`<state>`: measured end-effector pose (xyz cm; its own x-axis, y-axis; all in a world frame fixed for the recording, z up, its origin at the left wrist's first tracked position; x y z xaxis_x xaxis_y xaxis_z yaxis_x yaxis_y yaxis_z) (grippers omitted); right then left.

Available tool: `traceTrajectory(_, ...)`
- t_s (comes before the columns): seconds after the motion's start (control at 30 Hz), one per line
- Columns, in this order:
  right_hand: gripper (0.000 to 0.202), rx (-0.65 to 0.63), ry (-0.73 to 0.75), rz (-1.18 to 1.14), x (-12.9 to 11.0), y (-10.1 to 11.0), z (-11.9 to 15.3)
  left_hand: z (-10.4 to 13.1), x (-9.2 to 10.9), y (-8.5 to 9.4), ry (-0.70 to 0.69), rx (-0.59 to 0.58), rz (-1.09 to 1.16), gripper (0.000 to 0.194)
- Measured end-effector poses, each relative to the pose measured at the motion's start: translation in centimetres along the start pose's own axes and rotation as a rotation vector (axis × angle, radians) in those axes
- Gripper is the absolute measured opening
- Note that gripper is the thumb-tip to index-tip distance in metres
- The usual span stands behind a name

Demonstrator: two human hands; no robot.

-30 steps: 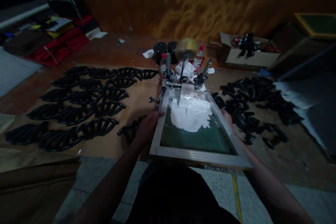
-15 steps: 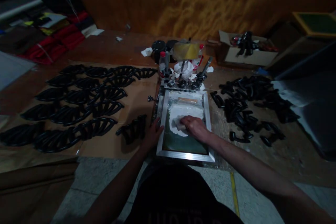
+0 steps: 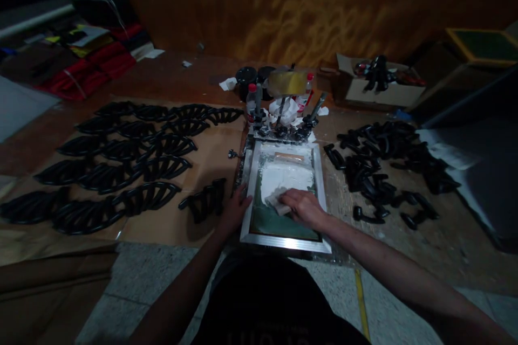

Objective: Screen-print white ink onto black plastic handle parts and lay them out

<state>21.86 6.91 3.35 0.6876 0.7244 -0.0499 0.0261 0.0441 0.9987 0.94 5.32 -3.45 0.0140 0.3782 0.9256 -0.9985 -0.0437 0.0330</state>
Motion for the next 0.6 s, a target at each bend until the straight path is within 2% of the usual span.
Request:
traceTrajectory(0.1,0.038,0.053,-0.189,-0.020,2.5,2.3,-2.6,0.4,1.2,0.1,0.013,-0.024,-0.013,0.067)
traceTrajectory(0.17,0.051,0.093,-0.332,-0.004,5.2,4.5,-4.6,0.9,2.9,0.4,-0.027,-0.025,-0.016,0.070)
traceTrajectory(0.23,0.057,0.151,-0.444,-0.016,8.6,6.5,-5.3,1.6,5.0,0.8,-0.098,-0.001,-0.013,0.063)
traceTrajectory(0.33,0.042,0.321,-0.652,-0.119,14.6,8.3,-2.6,2.3,8.7,1.0,-0.192,0.041,-0.011,0.047)
traceTrajectory(0.4,0.035,0.377,-0.795,-0.169,17.3,7.6,0.7,2.3,11.5,0.9,-0.270,0.072,0.019,0.048)
traceTrajectory(0.43,0.036,0.370,-0.830,-0.182,17.8,6.7,2.1,2.2,13.0,0.7,-0.325,0.079,0.056,0.048)
traceTrajectory(0.5,0.037,0.304,-0.791,-0.226,16.5,3.8,3.5,1.6,16.0,0.1,-0.427,0.065,0.155,0.046)
traceTrajectory(0.6,0.027,0.165,-0.585,-0.277,10.7,-0.8,2.7,0.3,19.3,-1.0,-0.462,0.026,0.266,0.043)
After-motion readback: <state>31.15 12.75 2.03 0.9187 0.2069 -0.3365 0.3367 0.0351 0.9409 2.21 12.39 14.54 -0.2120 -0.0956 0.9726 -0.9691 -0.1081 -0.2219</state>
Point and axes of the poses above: each hand's wrist, its own z-axis away from the middle knuckle, its own y-axis out of the back of the hand, x = y × z, the point moved 5 cm from there along -z, towards the middle knuckle, and after that the axes turned 13 degrees about z, right-handed, at the moved point
